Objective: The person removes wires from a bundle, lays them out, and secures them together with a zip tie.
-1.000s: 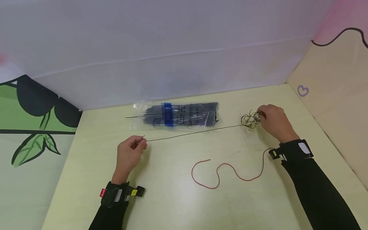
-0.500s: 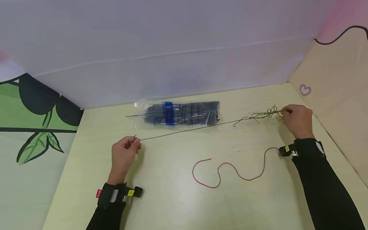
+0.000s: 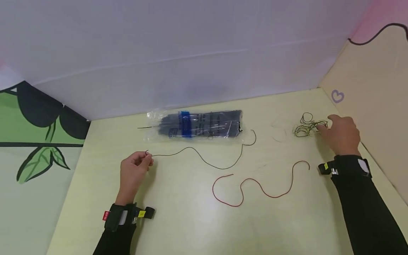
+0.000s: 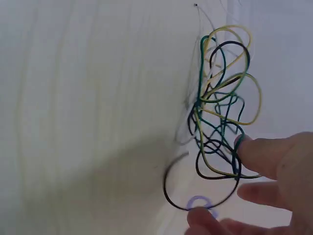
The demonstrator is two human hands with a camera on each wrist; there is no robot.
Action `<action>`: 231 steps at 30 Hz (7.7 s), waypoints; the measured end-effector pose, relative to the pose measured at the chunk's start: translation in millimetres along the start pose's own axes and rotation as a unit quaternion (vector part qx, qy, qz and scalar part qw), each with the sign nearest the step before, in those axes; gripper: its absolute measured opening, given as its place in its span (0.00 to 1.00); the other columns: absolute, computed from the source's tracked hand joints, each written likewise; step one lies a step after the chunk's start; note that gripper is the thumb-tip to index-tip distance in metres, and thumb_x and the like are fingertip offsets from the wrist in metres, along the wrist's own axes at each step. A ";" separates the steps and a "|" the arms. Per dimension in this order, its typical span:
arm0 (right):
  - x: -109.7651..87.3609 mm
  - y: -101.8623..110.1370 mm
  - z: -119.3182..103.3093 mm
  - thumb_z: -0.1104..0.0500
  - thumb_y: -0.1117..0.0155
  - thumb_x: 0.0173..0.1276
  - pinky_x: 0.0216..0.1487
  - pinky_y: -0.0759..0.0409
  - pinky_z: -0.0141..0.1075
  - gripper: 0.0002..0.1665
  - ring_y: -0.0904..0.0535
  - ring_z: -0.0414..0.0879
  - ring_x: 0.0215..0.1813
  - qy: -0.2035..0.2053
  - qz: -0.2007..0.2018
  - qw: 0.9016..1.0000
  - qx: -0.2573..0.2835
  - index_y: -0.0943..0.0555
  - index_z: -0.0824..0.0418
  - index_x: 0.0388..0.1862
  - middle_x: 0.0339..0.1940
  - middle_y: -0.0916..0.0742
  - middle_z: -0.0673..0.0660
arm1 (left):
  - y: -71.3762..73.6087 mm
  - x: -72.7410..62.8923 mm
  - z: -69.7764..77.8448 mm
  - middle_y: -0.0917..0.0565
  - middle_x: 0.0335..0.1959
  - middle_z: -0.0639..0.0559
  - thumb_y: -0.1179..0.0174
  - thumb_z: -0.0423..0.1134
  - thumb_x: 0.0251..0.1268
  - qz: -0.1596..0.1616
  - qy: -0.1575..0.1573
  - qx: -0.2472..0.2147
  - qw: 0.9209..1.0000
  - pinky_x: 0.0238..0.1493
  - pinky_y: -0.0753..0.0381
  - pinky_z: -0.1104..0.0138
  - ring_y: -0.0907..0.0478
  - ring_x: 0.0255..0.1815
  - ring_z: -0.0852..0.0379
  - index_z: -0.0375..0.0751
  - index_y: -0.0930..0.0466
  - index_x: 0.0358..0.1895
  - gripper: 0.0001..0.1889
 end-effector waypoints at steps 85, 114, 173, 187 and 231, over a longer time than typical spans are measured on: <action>-117.5 -42.6 -86.7 0.73 0.36 0.59 0.37 0.20 0.38 0.16 0.22 0.43 0.39 0.342 -0.157 0.926 -0.036 0.14 0.61 0.44 0.36 0.17 0.53 | -154.2 -92.2 105.5 0.19 0.54 0.49 0.37 0.37 0.64 -0.272 -0.465 0.395 0.744 0.59 0.24 0.51 0.23 0.59 0.50 0.55 0.14 0.31 0.07; -106.3 -51.2 -103.3 0.70 0.33 0.61 0.36 0.19 0.42 0.08 0.21 0.46 0.34 0.361 -0.136 0.920 -0.066 0.15 0.62 0.39 0.30 0.17 0.54 | -74.9 -53.4 63.0 0.28 0.23 0.60 0.30 0.45 0.58 -0.237 -0.303 0.410 0.827 0.27 0.30 0.71 0.33 0.24 0.64 0.51 0.20 0.24 0.10; -94.0 -49.2 -103.4 0.73 0.34 0.59 0.33 0.19 0.44 0.08 0.19 0.49 0.31 0.338 -0.114 0.929 -0.095 0.13 0.62 0.30 0.26 0.18 0.55 | -36.3 -52.5 47.4 0.27 0.16 0.56 0.31 0.38 0.55 -0.132 -0.290 0.523 0.790 0.18 0.36 0.65 0.33 0.16 0.57 0.50 0.24 0.23 0.10; -97.4 -50.7 -103.5 0.73 0.34 0.58 0.31 0.21 0.40 0.09 0.20 0.47 0.31 0.348 -0.104 0.929 -0.077 0.15 0.61 0.28 0.25 0.19 0.53 | -34.0 -47.2 33.4 0.28 0.22 0.59 0.32 0.46 0.58 -0.208 -0.202 0.455 0.842 0.23 0.35 0.67 0.33 0.24 0.61 0.51 0.23 0.31 0.09; -61.8 -81.0 -174.5 0.56 0.46 0.76 0.28 0.25 0.29 0.18 0.29 0.38 0.25 -0.033 -0.393 0.801 0.450 0.26 0.72 0.48 0.29 0.19 0.50 | -209.0 -76.2 199.2 0.17 0.48 0.52 0.42 0.39 0.71 -0.113 -0.582 0.413 0.691 0.34 0.20 0.67 0.21 0.39 0.54 0.47 0.20 0.51 0.09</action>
Point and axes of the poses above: each hand's wrist, its own x-axis towards the middle knuckle, its own y-axis out of the back of the hand, z = x × y, the point moved 7 cm from there along x, towards the middle knuckle
